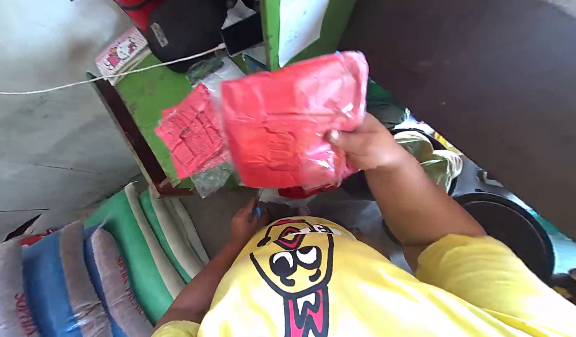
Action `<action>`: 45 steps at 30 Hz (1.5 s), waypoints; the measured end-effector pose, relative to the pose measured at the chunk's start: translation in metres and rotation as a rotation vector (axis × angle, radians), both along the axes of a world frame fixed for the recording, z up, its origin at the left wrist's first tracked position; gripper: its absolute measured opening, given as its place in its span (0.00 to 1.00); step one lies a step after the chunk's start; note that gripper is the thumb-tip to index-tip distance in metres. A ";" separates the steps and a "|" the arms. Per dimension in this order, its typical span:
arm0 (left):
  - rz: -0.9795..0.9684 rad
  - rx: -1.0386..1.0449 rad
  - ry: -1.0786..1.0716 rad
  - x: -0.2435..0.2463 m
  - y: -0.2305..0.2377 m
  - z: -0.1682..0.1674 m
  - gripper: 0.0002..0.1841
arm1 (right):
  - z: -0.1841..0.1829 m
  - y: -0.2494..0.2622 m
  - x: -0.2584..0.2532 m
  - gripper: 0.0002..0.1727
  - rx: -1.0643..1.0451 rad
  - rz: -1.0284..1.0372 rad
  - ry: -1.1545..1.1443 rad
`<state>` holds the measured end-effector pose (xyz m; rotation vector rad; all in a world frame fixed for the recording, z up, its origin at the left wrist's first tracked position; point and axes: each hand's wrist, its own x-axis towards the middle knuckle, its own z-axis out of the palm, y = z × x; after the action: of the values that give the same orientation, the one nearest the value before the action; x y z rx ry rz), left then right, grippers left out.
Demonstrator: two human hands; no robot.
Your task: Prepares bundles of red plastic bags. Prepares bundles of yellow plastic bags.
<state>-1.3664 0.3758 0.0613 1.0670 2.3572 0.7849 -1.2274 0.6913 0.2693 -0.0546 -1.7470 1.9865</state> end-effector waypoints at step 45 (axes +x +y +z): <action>-0.080 -0.072 0.026 0.003 0.037 -0.004 0.29 | -0.215 -0.068 -0.001 0.22 0.905 -0.074 -1.218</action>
<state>-1.3639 0.4131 0.0577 1.1405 2.3298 0.6560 -1.2285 0.6232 0.0544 -1.1678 -3.1089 0.8512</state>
